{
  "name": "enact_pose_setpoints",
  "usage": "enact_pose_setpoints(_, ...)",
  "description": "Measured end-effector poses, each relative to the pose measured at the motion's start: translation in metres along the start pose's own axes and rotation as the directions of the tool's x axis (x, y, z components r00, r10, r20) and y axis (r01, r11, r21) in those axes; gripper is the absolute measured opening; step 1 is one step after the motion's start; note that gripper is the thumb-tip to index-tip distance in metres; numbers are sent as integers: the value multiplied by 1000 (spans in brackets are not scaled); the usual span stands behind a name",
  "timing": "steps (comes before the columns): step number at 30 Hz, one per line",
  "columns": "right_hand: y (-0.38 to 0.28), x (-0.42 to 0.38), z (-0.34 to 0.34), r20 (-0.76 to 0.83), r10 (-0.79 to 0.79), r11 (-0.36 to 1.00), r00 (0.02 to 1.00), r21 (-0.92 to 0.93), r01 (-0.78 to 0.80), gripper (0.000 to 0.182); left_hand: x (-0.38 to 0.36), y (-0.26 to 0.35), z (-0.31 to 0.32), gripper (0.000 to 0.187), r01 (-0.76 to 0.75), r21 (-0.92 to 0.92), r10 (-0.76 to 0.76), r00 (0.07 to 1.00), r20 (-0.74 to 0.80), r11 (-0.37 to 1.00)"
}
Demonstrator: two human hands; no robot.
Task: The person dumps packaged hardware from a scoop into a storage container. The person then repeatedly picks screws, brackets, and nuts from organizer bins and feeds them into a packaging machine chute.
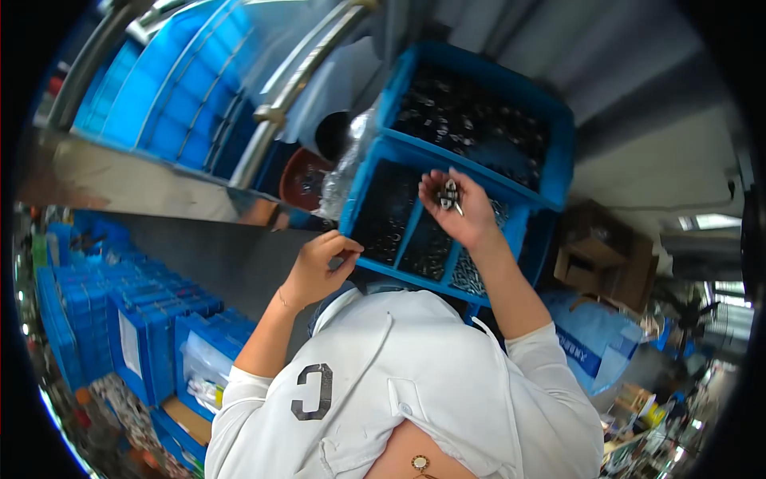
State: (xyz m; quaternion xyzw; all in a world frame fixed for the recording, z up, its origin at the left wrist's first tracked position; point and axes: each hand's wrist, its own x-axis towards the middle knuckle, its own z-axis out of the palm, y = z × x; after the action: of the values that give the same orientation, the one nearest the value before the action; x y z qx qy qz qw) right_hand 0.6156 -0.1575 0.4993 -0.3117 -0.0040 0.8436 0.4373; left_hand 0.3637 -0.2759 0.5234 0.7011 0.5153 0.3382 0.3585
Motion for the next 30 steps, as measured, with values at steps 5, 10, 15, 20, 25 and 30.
enact_pose_setpoints(5,34,104,95,353,-282,611,892,-651,450,25,-35,-31,-9,40,130,410,-58,981,-185,903)
enact_pose_setpoints(10,53,120,122,757,-497,-205,425,-578,789,28,-26,-66,-7,77,117,716,-74,993,-92,689)
enact_pose_setpoints(15,9,27,110,678,-637,22,366,-459,888,22,-27,-91,-1,81,84,670,-92,995,-24,738)
enact_pose_setpoints(20,-35,-50,30,558,-704,-145,439,-718,681,19,-19,-70,9,48,-130,256,186,960,-208,958)
enact_pose_setpoints(25,-14,-83,-58,365,-589,-421,721,-900,111,34,42,-24,36,39,-396,488,381,915,136,778)
enact_pose_setpoints(30,37,-84,-114,292,-354,-809,888,-572,-135,44,70,-48,81,14,-329,802,-116,892,438,498)
